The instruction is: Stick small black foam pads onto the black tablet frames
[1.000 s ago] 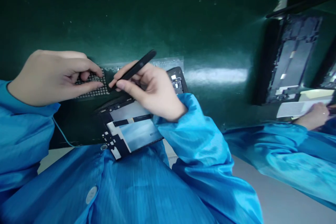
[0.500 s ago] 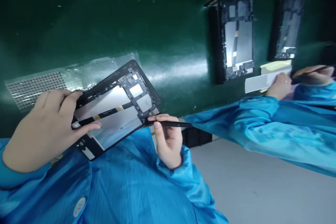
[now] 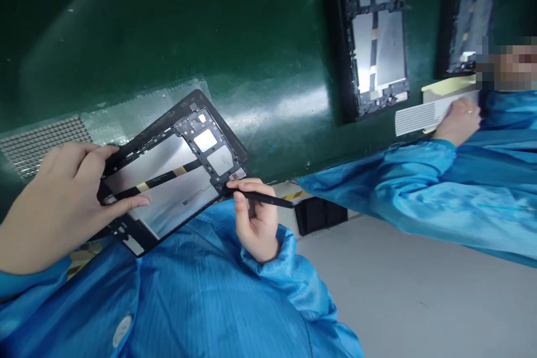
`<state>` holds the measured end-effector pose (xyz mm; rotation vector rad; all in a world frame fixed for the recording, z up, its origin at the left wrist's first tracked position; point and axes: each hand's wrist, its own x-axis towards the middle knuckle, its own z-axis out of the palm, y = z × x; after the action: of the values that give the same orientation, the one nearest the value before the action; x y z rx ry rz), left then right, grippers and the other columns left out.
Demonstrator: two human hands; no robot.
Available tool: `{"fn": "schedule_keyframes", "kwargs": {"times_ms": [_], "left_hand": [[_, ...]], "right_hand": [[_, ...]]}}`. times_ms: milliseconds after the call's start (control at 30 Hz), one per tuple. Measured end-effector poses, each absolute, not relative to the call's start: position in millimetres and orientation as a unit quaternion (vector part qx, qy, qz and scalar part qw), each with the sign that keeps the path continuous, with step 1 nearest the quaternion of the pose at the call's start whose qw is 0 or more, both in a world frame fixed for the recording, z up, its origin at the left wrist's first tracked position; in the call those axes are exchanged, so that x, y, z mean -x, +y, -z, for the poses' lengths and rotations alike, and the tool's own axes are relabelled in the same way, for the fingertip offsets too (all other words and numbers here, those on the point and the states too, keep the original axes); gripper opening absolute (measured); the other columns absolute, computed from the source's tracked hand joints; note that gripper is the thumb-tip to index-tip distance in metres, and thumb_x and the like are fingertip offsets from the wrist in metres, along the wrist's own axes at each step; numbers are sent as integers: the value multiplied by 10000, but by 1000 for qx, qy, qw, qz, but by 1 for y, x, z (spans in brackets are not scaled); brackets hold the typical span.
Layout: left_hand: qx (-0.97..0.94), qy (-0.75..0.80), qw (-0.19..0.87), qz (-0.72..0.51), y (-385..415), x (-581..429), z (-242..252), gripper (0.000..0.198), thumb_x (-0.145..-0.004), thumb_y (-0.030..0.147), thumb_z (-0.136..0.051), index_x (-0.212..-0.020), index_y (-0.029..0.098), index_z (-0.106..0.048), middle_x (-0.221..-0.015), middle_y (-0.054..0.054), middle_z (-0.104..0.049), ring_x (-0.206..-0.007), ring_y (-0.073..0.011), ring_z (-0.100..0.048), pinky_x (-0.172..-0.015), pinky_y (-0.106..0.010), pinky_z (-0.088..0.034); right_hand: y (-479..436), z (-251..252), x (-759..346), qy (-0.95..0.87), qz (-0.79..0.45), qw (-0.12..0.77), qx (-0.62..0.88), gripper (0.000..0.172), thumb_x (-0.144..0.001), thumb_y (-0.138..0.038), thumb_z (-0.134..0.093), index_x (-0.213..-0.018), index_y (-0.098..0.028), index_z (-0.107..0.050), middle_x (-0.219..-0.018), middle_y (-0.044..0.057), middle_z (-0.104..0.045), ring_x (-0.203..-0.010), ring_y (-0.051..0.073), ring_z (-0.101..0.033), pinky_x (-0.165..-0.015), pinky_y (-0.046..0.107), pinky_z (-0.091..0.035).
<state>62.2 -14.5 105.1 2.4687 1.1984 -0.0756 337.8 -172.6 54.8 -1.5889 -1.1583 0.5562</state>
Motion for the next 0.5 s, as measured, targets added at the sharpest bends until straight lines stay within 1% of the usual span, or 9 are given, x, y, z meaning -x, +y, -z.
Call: {"fn": "schedule_keyframes", "kwargs": {"times_ms": [100,167,200,267,300,333,400,433,500], "left_hand": [[-878,431,209,20,-12,-57,-103,959,-1063,882,-331,-1647,155,-552,-1327,-267,-591,-1311,-586,-575,-1107,-823,-531],[-878,426,216,14,-10,-52,-99,912,-1059,854,-433,-1662,177,-533,-1351,-256,-583,-1336,-579,-565,-1135,-811,-524],[-881,421,215,9,-10,-50,-97,893,-1058,826,-491,-1655,162,-533,-1365,-261,-580,-1338,-575,-564,-1138,-802,-527],[-886,412,210,-5,-14,-51,-90,844,-1047,745,-625,-1607,117,-560,-1368,-272,-592,-1320,-559,-579,-1130,-779,-543],[-886,412,213,-16,-18,-54,-87,800,-1035,693,-693,-1570,107,-584,-1357,-271,-610,-1305,-544,-595,-1123,-763,-557],[-882,414,222,-31,-24,-58,-84,747,-1020,639,-750,-1529,109,-610,-1341,-261,-633,-1288,-522,-616,-1115,-743,-575],[-863,422,272,-62,-38,-70,-83,641,-1005,556,-809,-1466,141,-645,-1317,-224,-679,-1259,-465,-665,-1101,-689,-615],[-847,421,316,-77,-46,-75,-86,611,-1015,551,-803,-1455,155,-652,-1318,-211,-694,-1249,-438,-691,-1087,-654,-638],[-810,405,410,-111,-60,-77,-97,621,-1078,603,-714,-1533,193,-615,-1370,-199,-701,-1282,-401,-717,-1094,-610,-661]], "right_hand": [[-178,-64,-345,-544,-200,479,659,283,-1037,-120,-715,-1254,-302,-719,-1116,77,-844,-1044,276,-834,-906,504,-712],[-187,-68,-349,-524,-169,487,678,207,-1034,-171,-709,-1185,-304,-757,-1135,95,-848,-1047,319,-832,-910,562,-700],[-193,-69,-348,-496,-176,491,694,151,-1054,-211,-678,-1128,-302,-772,-1121,98,-847,-1038,328,-832,-895,567,-697],[-206,-66,-337,-446,-236,479,718,148,-1075,-276,-653,-1037,-296,-795,-1023,80,-845,-904,303,-831,-777,496,-701],[-213,-64,-327,-439,-276,463,718,111,-1058,-308,-701,-1042,-297,-810,-957,57,-842,-790,272,-812,-686,437,-689],[-219,-60,-316,-443,-312,448,711,100,-1026,-335,-765,-1103,-307,-822,-898,27,-837,-674,237,-775,-602,383,-665],[-228,-56,-293,-448,-320,463,694,337,-1014,-355,-805,-1349,-360,-767,-877,-15,-840,-551,195,-710,-507,322,-623],[-231,-55,-285,-434,-304,487,695,412,-1044,-349,-775,-1448,-393,-706,-931,-17,-852,-575,193,-727,-517,310,-631],[-227,-58,-285,-368,-270,542,706,414,-1086,-311,-720,-1481,-421,-669,-1076,-1,-870,-735,203,-806,-608,307,-674]]}}
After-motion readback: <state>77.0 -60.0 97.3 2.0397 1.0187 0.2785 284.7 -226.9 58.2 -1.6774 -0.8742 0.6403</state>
